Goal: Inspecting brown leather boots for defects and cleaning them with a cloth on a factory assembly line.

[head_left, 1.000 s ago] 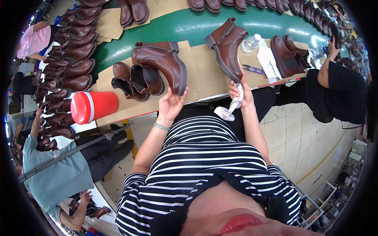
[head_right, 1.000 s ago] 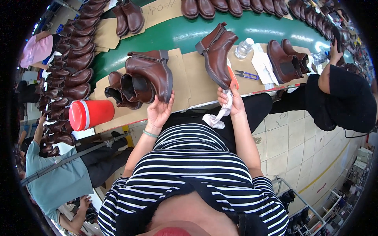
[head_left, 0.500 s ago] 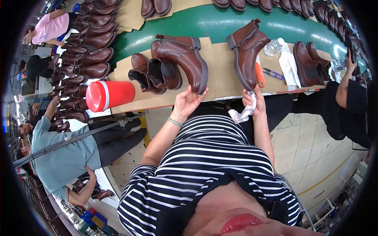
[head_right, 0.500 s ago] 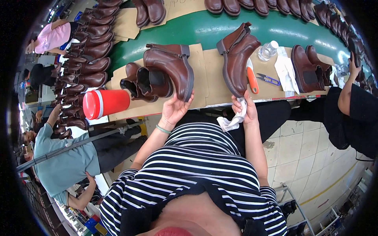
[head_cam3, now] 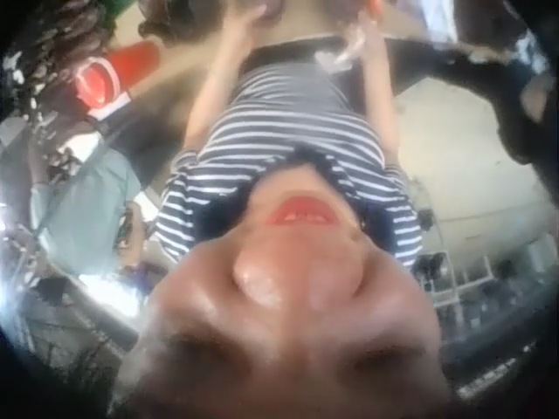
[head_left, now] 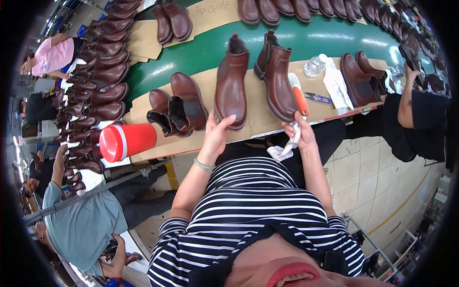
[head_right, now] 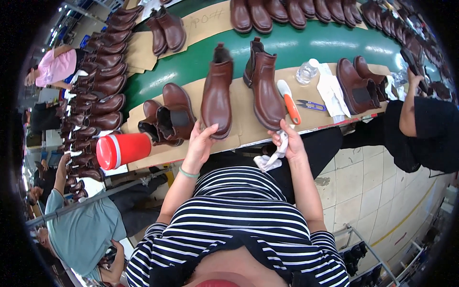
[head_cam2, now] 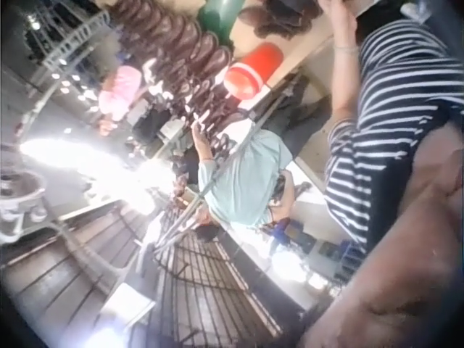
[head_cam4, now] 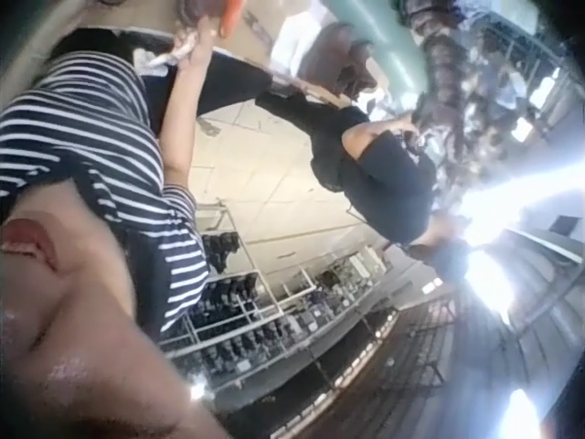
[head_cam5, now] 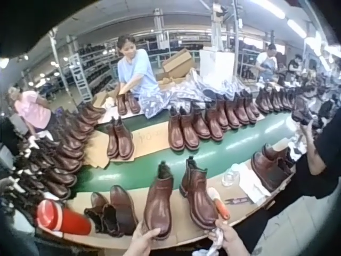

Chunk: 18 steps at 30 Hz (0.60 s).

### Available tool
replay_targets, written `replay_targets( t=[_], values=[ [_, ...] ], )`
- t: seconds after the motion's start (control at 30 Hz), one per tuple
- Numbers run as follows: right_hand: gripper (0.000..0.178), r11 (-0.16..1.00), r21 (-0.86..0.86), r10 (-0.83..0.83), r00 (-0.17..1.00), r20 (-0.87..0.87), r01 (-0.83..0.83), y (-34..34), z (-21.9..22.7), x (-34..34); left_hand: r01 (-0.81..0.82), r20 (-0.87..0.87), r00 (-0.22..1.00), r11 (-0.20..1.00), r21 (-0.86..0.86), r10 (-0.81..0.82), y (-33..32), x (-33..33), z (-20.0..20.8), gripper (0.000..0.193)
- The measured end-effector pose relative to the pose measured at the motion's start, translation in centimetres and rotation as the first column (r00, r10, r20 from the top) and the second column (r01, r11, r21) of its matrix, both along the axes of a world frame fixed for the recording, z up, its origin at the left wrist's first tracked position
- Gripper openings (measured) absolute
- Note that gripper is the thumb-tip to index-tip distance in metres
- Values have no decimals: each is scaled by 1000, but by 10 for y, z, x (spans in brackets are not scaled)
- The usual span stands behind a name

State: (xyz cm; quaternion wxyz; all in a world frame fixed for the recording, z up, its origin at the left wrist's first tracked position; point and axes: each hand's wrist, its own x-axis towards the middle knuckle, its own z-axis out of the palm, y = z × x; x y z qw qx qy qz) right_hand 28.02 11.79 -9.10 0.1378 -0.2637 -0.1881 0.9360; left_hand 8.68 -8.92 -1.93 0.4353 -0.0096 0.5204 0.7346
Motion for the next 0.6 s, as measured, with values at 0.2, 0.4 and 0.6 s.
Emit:
replay_targets(
  t=[0.2,0.4,0.6],
  values=[
    [27,978,202,13,986,163,-46,11,34,-13,-222,-690,724,955,-196,27,21,2,-18,86],
    [30,938,311,80,968,237,-154,-4,37,-21,-364,-868,439,838,-407,-232,14,7,-15,100],
    [37,922,366,25,963,270,-127,-37,30,-38,-355,-867,478,871,-339,-143,9,6,-28,100]
  ],
)
